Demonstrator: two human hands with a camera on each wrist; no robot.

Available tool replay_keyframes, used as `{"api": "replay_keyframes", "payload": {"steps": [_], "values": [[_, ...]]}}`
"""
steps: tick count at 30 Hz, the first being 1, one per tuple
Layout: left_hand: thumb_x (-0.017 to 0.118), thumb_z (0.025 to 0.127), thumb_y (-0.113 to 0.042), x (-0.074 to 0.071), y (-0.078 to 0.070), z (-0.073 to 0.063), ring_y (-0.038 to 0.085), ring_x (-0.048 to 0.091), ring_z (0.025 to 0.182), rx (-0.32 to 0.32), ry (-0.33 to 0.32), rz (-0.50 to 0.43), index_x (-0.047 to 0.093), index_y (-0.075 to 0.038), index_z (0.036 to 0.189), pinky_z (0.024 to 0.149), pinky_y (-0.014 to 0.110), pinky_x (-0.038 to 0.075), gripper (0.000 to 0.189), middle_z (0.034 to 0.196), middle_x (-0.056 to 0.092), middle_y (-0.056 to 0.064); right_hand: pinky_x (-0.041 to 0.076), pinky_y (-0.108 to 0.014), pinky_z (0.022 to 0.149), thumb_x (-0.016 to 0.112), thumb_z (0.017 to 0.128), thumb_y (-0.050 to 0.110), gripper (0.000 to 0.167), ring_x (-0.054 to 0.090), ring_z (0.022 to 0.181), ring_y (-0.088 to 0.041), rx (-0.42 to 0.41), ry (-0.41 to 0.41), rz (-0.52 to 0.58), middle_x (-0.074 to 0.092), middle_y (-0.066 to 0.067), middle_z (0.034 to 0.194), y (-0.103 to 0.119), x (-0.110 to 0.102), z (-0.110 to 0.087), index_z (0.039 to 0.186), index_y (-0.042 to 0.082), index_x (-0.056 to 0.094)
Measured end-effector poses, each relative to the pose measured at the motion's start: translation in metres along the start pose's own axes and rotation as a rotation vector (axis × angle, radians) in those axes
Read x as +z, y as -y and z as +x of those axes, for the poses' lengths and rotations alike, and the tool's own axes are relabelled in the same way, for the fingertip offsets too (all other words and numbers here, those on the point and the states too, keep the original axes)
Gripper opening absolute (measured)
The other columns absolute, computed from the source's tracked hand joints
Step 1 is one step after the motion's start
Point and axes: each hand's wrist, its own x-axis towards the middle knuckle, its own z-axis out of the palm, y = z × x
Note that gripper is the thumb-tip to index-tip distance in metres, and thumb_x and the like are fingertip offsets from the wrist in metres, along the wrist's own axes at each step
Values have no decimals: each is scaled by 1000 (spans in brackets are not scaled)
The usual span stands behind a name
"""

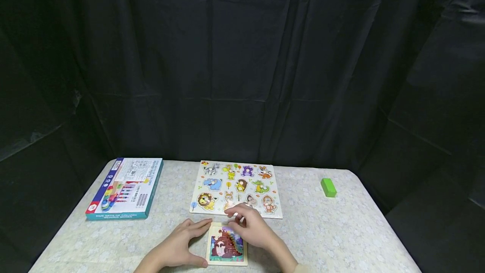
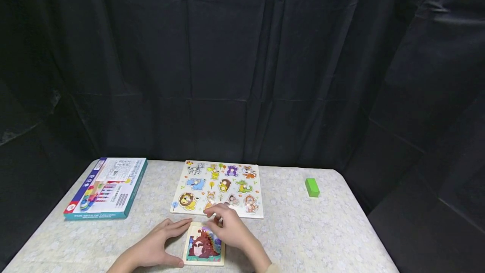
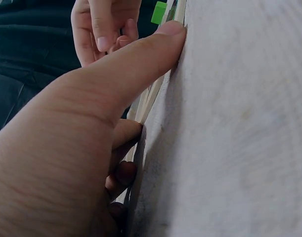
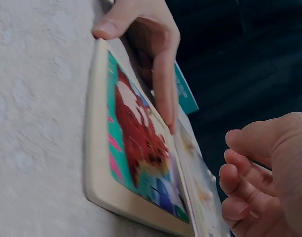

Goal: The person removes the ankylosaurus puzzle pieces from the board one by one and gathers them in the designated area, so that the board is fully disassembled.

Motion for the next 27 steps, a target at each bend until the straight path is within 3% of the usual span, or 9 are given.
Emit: {"api": "replay_keyframes", "payload": {"steps": [11,20,27], "values": [[94,70,-60,0,-2,1,1,39,96,-10,0,-5,58,-13,153,90,27,43,102,163,50,-1,50,-21,73,72,100,9,23,56,79,3,39,148,-48,70,5,99,-2,13,-2,122,6,75],[95,69,-59,1,-3,2,0,41,98,-17,2,-6,59,-12,153,94,29,43,103,164,49,-1,48,-21,76,76,97,14,19,54,82,3,27,121,-147,71,8,100,-6,20,-3,116,13,78],[94,69,-61,0,-3,1,1,40,98,-21,6,-7,59,-13,153,93,29,43,103,164,49,-2,46,-21,72,75,99,13,19,52,78,1,44,133,-148,70,10,103,-3,21,-2,118,16,79]]}}
